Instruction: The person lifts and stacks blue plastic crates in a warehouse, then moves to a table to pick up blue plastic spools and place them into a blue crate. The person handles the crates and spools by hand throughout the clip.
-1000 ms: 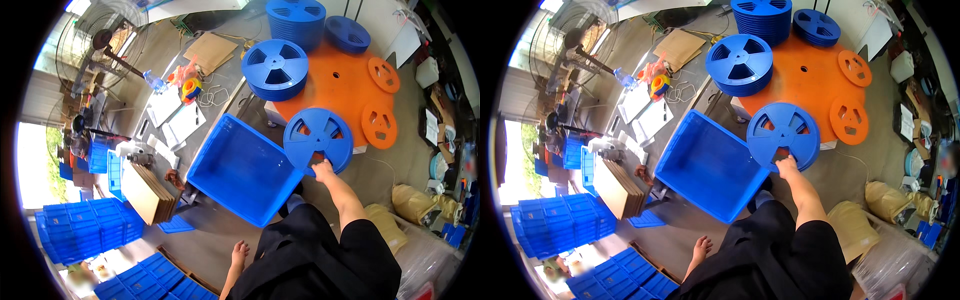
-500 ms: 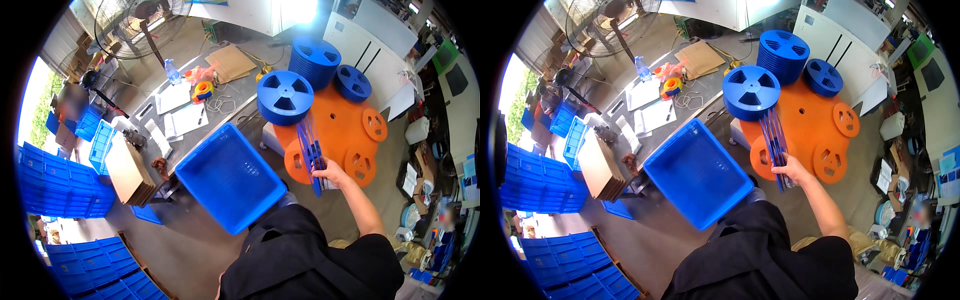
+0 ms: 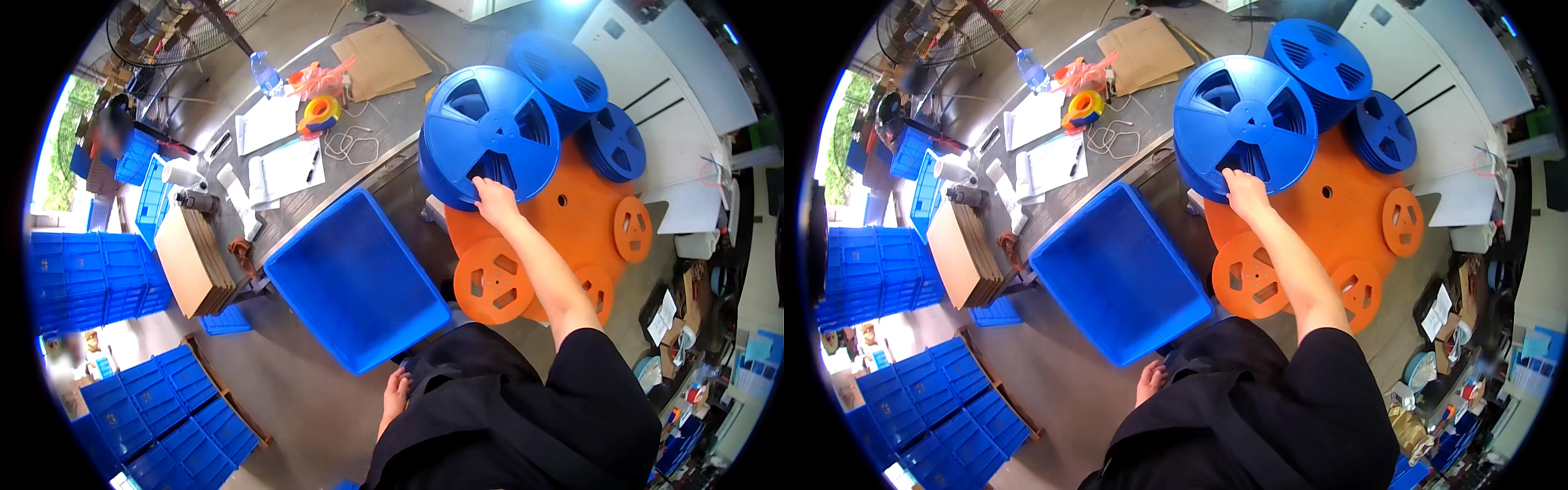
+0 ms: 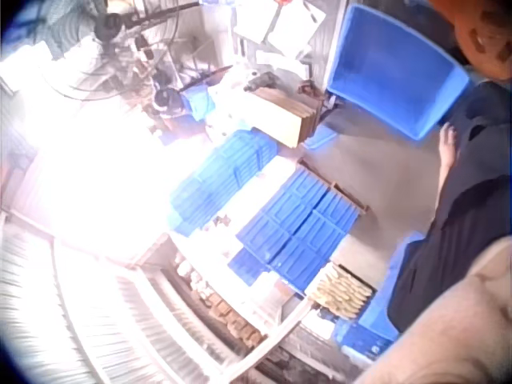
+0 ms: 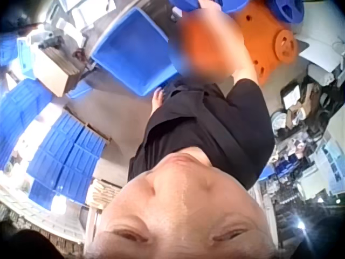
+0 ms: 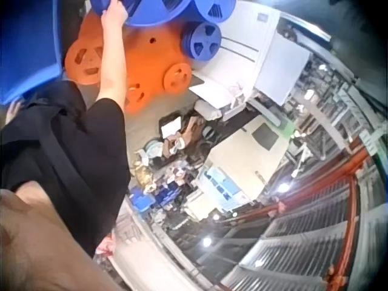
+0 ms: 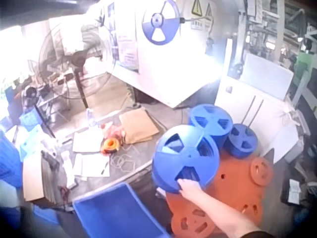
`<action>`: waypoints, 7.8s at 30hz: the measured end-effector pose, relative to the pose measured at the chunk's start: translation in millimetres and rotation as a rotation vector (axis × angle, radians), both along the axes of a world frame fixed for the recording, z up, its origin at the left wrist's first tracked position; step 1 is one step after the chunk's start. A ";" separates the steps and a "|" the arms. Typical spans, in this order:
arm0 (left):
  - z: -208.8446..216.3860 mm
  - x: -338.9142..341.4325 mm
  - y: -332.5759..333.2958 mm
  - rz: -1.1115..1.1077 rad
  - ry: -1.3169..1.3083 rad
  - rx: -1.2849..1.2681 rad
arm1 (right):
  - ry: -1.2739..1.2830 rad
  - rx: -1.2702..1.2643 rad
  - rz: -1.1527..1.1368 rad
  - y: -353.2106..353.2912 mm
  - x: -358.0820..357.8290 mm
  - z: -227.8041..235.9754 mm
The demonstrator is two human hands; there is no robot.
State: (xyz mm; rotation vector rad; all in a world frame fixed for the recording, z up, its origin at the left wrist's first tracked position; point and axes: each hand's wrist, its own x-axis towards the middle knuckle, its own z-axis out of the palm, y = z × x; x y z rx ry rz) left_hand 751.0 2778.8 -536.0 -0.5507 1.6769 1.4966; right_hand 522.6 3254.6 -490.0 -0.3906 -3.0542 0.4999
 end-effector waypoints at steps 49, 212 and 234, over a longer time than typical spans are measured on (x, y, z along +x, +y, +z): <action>-23.3 37.8 -46.5 0.006 0.097 -0.426 | -0.326 -1.316 -0.192 -11.0 -17.7 74.9; -245.3 -176.4 -176.3 0.091 -0.282 0.180 | 0.479 -2.018 -1.107 -472.9 335.9 -1.5; -191.2 -148.6 -173.7 -0.190 0.332 -0.199 | 0.616 -2.304 -0.942 -460.6 314.1 -33.7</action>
